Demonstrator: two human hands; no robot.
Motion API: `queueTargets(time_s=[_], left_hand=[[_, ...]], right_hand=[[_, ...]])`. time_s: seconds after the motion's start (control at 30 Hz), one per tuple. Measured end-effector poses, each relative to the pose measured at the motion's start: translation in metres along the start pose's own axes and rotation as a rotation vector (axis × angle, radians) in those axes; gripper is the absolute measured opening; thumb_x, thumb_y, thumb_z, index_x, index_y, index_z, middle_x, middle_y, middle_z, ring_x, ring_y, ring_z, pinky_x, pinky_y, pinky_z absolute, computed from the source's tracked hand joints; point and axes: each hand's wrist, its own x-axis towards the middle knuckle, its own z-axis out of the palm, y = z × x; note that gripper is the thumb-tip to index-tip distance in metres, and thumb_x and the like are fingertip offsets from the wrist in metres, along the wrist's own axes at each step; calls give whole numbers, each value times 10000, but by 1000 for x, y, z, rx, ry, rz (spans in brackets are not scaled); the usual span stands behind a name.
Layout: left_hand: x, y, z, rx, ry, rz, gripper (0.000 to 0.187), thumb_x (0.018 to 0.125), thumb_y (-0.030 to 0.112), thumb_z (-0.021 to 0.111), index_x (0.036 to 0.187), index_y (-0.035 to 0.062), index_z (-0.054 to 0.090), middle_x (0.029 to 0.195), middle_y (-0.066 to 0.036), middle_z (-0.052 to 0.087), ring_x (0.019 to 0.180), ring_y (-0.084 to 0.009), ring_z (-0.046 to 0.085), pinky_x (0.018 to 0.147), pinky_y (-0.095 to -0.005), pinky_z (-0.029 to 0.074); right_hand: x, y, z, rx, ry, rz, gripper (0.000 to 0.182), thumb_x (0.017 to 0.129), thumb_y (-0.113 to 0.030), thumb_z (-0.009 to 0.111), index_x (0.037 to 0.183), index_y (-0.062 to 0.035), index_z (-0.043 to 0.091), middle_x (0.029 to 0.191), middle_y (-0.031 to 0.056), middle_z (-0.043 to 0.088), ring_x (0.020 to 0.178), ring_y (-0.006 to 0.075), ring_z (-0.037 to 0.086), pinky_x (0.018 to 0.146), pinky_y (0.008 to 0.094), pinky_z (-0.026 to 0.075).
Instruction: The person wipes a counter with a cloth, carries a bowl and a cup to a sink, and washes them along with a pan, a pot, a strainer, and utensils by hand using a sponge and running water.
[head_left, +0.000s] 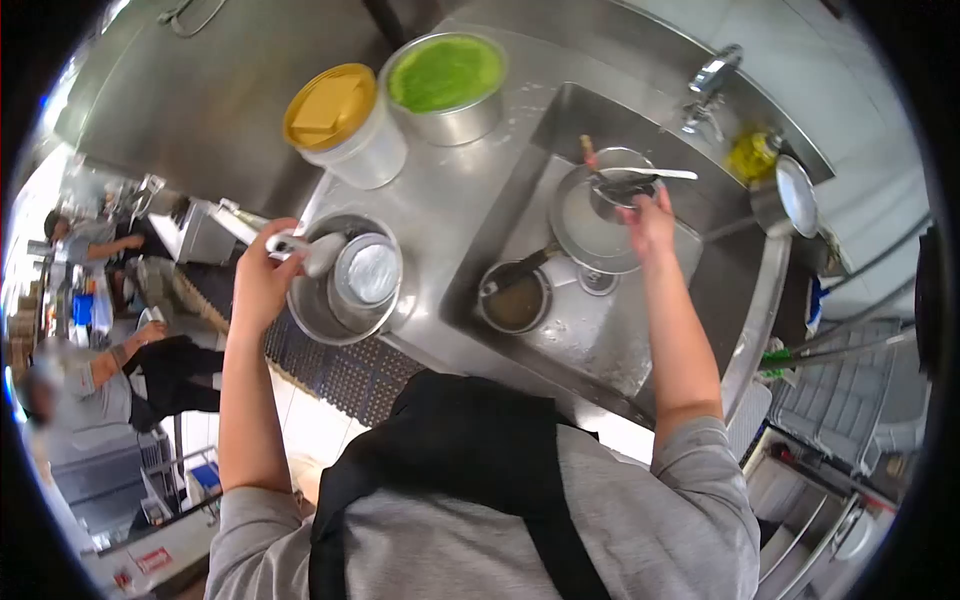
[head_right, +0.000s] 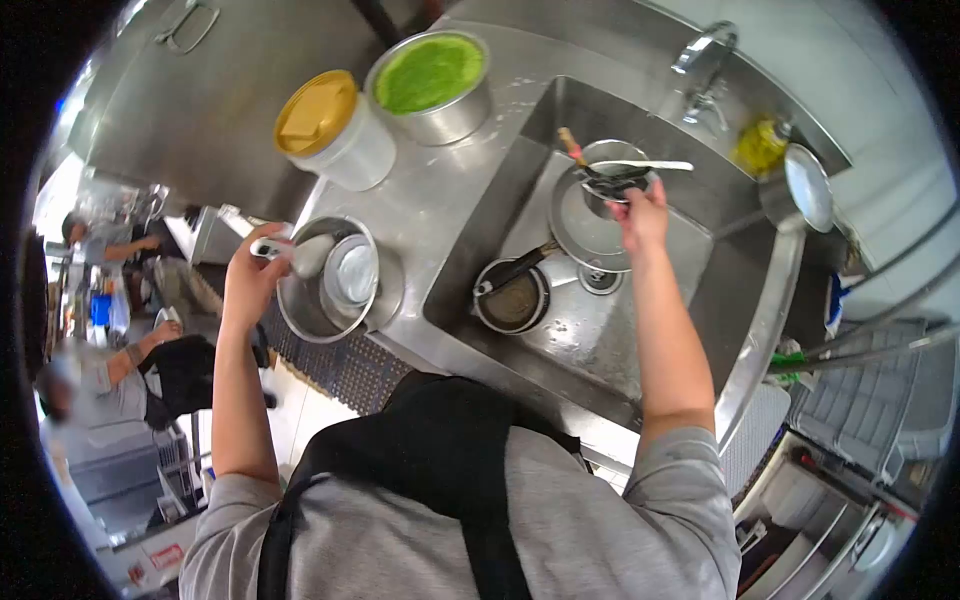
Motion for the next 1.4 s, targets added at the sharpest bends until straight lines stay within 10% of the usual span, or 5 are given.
queueTargets(time_s=[0.13, 0.3, 0.6, 0.9, 1.4], left_hand=[[2, 50, 21, 394, 633, 307, 772, 729, 28, 714, 1394, 118, 333, 1240, -169, 428, 1037, -261, 529, 831, -340, 474], [24, 148, 109, 197, 125, 914, 697, 754, 88, 721, 1361, 127, 380, 1251, -136, 452, 935, -239, 559, 795, -320, 492], [101, 225, 266, -95, -140, 693, 226, 797, 76, 654, 998, 49, 555, 840, -138, 643, 846, -310, 641, 763, -367, 494], [-24, 151, -34, -39, 33, 345, 61, 888, -54, 508, 921, -4, 517, 921, -72, 599, 937, -158, 607, 833, -252, 474], [-44, -15, 17, -97, 632, 156, 759, 828, 145, 677, 1433, 70, 226, 1413, -152, 302, 1222, -281, 395, 990, -396, 347]], right_hand=[[-13, -11, 13, -32, 26, -26, 579, 839, 71, 463, 1376, -97, 324, 940, 137, 630, 512, 183, 606, 433, 253, 517], [-26, -19, 23, -39, 75, -66, 544, 846, 66, 458, 1355, -104, 367, 955, 120, 634, 501, 176, 604, 418, 241, 505], [-34, -25, 26, 2, 44, -66, 593, 847, 67, 454, 1395, -125, 335, 958, 121, 623, 506, 186, 605, 408, 237, 498], [-11, 0, 13, 51, -4, -54, 478, 844, 73, 433, 1283, -115, 439, 941, 97, 633, 487, 174, 589, 439, 248, 534], [5, 10, 14, 161, 105, 14, 773, 819, 66, 470, 1453, -261, 173, 987, 140, 591, 559, 261, 607, 415, 261, 505]])
